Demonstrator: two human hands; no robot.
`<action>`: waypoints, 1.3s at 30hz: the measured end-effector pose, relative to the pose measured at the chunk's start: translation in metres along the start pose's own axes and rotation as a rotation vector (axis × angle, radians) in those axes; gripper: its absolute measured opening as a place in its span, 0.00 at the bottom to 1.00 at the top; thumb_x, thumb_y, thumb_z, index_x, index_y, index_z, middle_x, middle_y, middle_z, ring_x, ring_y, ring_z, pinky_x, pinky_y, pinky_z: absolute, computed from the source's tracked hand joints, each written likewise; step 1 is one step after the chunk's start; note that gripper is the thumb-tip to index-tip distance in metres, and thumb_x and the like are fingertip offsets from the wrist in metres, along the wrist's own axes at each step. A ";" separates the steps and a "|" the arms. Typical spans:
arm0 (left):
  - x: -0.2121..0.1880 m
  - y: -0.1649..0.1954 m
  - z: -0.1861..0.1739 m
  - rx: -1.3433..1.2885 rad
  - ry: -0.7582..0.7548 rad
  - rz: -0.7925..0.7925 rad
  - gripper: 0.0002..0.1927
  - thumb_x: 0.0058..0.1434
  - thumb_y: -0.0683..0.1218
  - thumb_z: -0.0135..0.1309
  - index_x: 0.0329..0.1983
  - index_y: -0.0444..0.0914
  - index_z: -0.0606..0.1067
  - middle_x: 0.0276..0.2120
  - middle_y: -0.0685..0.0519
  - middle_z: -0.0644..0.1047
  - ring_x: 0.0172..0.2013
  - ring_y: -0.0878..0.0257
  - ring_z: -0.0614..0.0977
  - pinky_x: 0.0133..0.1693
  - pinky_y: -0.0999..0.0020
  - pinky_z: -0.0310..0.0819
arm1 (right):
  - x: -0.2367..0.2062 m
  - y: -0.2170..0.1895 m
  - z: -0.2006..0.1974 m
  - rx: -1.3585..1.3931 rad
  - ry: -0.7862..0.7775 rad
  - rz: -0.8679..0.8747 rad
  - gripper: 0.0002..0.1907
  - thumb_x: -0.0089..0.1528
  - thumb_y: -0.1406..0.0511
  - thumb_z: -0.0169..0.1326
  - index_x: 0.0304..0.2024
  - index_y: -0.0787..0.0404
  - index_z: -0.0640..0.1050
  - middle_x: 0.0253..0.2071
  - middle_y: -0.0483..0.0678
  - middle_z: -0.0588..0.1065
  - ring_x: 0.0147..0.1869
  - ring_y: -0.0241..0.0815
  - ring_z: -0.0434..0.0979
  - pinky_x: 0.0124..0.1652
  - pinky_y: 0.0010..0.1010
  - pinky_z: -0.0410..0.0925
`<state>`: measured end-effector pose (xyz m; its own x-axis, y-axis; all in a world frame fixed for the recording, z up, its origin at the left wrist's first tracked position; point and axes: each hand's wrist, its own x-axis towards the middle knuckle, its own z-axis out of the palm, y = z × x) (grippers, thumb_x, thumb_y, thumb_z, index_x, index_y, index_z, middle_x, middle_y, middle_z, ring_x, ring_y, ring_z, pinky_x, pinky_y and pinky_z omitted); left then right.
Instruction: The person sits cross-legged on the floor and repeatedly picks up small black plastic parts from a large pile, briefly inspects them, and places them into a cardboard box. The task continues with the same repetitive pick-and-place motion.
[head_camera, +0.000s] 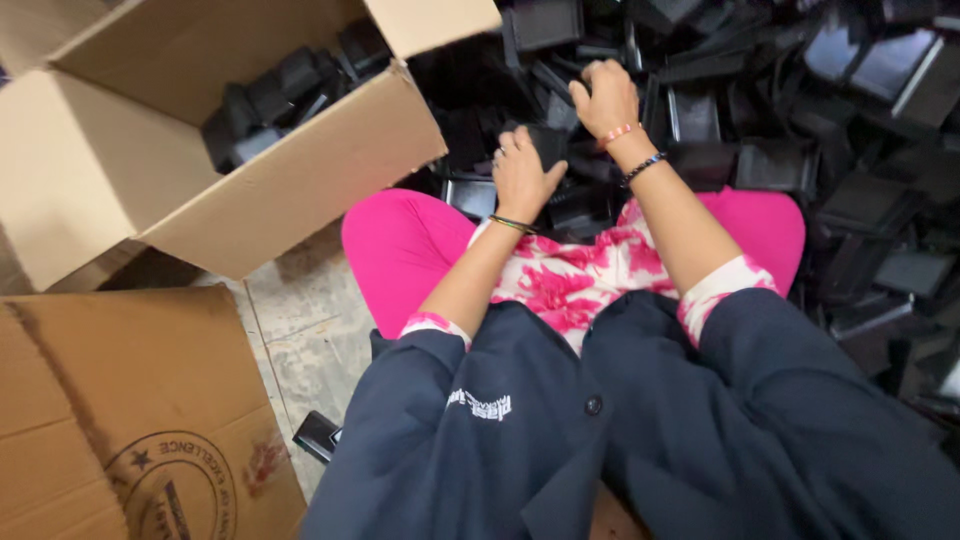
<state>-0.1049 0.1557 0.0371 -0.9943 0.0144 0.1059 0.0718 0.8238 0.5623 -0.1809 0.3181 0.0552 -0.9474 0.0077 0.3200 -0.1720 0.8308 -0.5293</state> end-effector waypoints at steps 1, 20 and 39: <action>0.001 -0.002 0.004 0.008 0.007 0.006 0.44 0.48 0.55 0.69 0.62 0.30 0.64 0.52 0.39 0.69 0.50 0.41 0.75 0.48 0.50 0.74 | 0.011 -0.003 0.006 -0.099 -0.041 0.040 0.17 0.63 0.58 0.67 0.42 0.65 0.79 0.45 0.61 0.76 0.48 0.65 0.77 0.45 0.51 0.71; 0.024 -0.018 0.031 -1.840 -0.501 -0.747 0.33 0.62 0.72 0.47 0.57 0.45 0.69 0.49 0.50 0.76 0.43 0.58 0.81 0.45 0.58 0.78 | -0.080 -0.046 -0.036 0.452 0.268 -0.148 0.10 0.60 0.76 0.60 0.44 0.65 0.79 0.47 0.52 0.73 0.45 0.45 0.76 0.40 0.28 0.71; -0.044 -0.027 0.043 -1.374 -0.075 -0.232 0.32 0.71 0.63 0.50 0.63 0.33 0.72 0.50 0.52 0.77 0.47 0.70 0.77 0.50 0.73 0.72 | -0.145 -0.038 -0.006 1.293 -0.345 0.370 0.14 0.68 0.67 0.63 0.33 0.59 0.70 0.36 0.42 0.69 0.36 0.30 0.66 0.39 0.22 0.64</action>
<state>-0.0662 0.1570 -0.0184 -0.9927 0.0216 -0.1186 -0.1174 -0.3963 0.9106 -0.0353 0.2892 0.0338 -0.9778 -0.1817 -0.1044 0.1548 -0.2905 -0.9443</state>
